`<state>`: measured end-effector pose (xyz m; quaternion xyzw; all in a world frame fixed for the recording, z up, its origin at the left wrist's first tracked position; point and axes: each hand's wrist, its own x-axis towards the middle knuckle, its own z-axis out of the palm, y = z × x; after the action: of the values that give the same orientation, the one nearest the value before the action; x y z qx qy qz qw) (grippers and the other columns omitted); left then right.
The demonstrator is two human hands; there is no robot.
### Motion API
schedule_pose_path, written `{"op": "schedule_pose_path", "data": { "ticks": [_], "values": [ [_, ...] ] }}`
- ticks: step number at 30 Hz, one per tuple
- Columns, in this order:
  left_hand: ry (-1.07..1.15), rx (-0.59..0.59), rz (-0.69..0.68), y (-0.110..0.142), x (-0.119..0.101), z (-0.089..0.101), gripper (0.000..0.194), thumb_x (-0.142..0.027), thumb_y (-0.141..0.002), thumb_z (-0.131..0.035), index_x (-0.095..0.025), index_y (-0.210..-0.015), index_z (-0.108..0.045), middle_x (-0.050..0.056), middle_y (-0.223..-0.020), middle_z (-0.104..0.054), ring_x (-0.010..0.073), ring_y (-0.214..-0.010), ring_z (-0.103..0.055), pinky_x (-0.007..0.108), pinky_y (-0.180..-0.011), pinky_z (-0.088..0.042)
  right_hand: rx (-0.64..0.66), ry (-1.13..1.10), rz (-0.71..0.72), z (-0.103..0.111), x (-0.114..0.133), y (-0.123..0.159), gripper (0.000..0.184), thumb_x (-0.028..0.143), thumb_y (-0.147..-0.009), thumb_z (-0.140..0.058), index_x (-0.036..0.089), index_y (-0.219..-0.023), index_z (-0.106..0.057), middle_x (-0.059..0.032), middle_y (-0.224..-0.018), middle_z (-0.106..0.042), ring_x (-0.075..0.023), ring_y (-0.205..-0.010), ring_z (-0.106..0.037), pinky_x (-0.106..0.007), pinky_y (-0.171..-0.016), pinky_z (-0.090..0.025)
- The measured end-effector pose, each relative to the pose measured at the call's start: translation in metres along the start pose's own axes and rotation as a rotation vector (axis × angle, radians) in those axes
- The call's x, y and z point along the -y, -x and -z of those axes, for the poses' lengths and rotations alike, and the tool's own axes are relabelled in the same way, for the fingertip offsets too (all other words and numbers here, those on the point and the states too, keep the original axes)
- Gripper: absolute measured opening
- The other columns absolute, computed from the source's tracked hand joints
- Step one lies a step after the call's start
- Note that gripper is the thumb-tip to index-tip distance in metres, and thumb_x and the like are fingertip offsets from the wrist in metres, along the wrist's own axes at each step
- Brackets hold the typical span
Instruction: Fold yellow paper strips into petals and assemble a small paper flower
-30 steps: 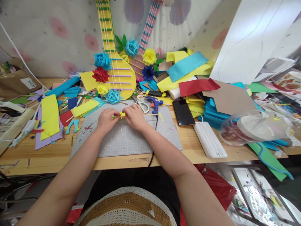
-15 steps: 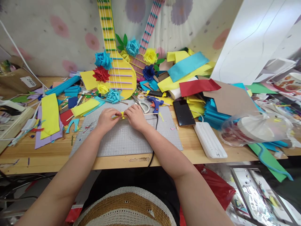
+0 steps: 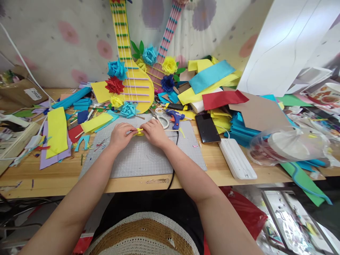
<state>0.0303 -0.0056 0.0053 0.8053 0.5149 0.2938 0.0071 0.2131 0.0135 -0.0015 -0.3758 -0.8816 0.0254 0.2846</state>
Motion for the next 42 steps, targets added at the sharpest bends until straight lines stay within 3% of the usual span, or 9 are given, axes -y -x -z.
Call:
{"op": "schedule_pose_path", "data": {
  "ticks": [8,21,32,42],
  "values": [
    [0.018,0.000,0.040,0.0001,-0.0018,0.0009,0.009,-0.028,-0.077,-0.062,-0.021,-0.078,-0.067,0.002,-0.084,-0.069,0.0187,-0.085,-0.059,0.034,-0.079,-0.040,0.024,-0.029,-0.025,0.0010,0.0019,-0.0006,0.015,0.019,-0.086,-0.045,0.017,-0.084,-0.060,-0.0073,-0.085,-0.065,-0.0210,-0.085,-0.046,-0.033,-0.080,-0.032],
    [0.002,0.011,0.020,0.0001,-0.0032,0.0011,0.008,-0.025,-0.078,-0.058,-0.023,-0.075,-0.066,0.002,-0.084,-0.069,0.0187,-0.085,-0.059,0.035,-0.080,-0.039,0.090,0.043,-0.045,0.0005,0.0021,-0.0028,0.023,0.026,-0.090,-0.042,0.016,-0.088,-0.063,-0.0090,-0.087,-0.066,-0.0218,-0.087,-0.047,-0.034,-0.081,-0.031],
    [0.008,-0.004,0.037,-0.0007,0.0004,0.0024,0.010,-0.030,-0.078,-0.060,-0.023,-0.077,-0.068,0.001,-0.082,-0.070,0.0172,-0.082,-0.060,0.034,-0.084,-0.039,0.070,0.015,-0.047,0.0031,0.0016,-0.0005,0.015,0.022,-0.087,-0.046,0.017,-0.088,-0.060,-0.0077,-0.085,-0.065,-0.0208,-0.086,-0.046,-0.033,-0.080,-0.029],
    [-0.004,-0.012,0.057,0.0005,-0.0003,0.0007,0.005,-0.026,-0.075,-0.063,-0.023,-0.074,-0.067,0.002,-0.082,-0.069,0.0188,-0.085,-0.059,0.035,-0.084,-0.039,0.072,0.048,-0.041,0.0006,0.0014,-0.0020,0.021,0.023,-0.089,-0.042,0.017,-0.087,-0.062,-0.0078,-0.085,-0.067,-0.0210,-0.085,-0.048,-0.034,-0.080,-0.030]
  ]
}}
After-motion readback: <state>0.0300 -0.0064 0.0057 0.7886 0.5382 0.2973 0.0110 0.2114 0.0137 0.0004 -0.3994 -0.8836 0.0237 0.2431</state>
